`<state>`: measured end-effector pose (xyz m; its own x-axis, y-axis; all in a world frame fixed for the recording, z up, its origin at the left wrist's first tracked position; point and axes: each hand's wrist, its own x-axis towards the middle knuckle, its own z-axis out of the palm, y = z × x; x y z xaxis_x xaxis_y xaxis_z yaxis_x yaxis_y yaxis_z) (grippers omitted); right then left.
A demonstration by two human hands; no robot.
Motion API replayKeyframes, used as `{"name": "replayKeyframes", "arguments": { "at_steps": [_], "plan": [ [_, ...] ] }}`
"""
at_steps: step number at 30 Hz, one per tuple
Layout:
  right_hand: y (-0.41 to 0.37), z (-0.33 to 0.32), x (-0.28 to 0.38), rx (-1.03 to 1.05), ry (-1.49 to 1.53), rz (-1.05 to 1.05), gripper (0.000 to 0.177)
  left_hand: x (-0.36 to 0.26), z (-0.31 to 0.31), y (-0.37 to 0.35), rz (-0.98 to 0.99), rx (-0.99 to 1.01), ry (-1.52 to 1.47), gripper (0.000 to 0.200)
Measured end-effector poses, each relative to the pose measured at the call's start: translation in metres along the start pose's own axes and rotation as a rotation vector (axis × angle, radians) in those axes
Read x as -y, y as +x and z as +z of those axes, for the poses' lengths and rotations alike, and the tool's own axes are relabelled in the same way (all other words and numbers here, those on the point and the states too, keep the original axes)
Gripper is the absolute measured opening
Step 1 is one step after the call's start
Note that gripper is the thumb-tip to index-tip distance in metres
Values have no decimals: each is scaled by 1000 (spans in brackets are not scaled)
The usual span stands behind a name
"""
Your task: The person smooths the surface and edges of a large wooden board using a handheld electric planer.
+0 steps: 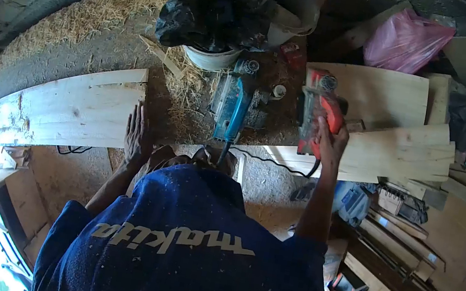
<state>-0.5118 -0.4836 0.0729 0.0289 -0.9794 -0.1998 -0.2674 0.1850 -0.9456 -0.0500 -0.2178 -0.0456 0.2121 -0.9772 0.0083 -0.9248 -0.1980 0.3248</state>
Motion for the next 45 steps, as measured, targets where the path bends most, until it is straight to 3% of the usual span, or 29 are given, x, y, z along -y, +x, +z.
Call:
{"name": "replayKeyframes", "arguments": {
  "at_steps": [4, 7, 17, 19, 21, 22, 24, 26, 28, 30, 32, 33, 36, 37, 38, 39, 40, 42, 44, 45],
  "plan": [
    [29, 15, -36, 17, -72, -13, 25, -8, 1, -17, -65, -39, 115, 72],
    [37, 26, -48, 22, -56, -51, 32, -12, 6, -21, -175, -64, 99, 70],
    [37, 17, -37, 123, -44, 55, 35, -14, 15, -50, -237, -49, 116, 79],
    [58, -3, -97, -50, -350, -343, 41, -17, 7, -54, -232, 5, 141, 85],
    [34, 16, -49, -314, -401, -767, 35, -24, -2, -58, -317, -31, 84, 87],
    [7, 38, -13, -343, -247, -695, 29, -26, -5, -59, -363, -88, 37, 87],
    [-27, 72, 28, -277, -517, -879, 28, -24, -6, -70, -437, -141, 59, 87],
    [-45, 117, 13, 62, -236, -466, 40, -14, -6, -86, -484, -181, 55, 85],
    [-55, 152, 10, 324, -342, -206, 54, 2, -6, -109, -636, -215, 98, 85],
    [-55, 175, -2, 269, -289, -101, 52, 28, -3, -124, -778, -266, 219, 83],
    [-57, 192, -1, 229, -315, 7, 48, 53, 1, -144, -1079, -292, 235, 79],
    [-59, 197, 7, 222, -370, 66, 46, 54, -10, -145, -1085, -389, 175, 76],
    [-54, 191, -8, 214, -177, -20, 37, 42, -50, -130, -764, -689, -121, 48],
    [-61, 187, -3, 246, -36, 63, 35, 36, -46, -121, -784, -694, -206, 39],
    [-70, 180, 7, 273, 99, 151, 34, 7, -88, -104, -832, -570, -538, 32],
    [-83, 175, 14, 291, 59, 129, 35, -1, -82, -97, -668, -563, -583, 32],
    [-98, 171, 23, 302, 17, 108, 37, -32, -128, -77, -723, -356, -762, 28],
    [-126, 170, 51, 363, -90, 146, 40, -48, -127, -49, -205, -338, -852, 35],
    [-135, 170, 54, 420, -98, 107, 42, -77, -140, -21, 197, -273, -757, 43],
    [-139, 171, 56, 525, -94, 106, 40, -90, -152, -12, 236, -67, -717, 46]
  ]
}}
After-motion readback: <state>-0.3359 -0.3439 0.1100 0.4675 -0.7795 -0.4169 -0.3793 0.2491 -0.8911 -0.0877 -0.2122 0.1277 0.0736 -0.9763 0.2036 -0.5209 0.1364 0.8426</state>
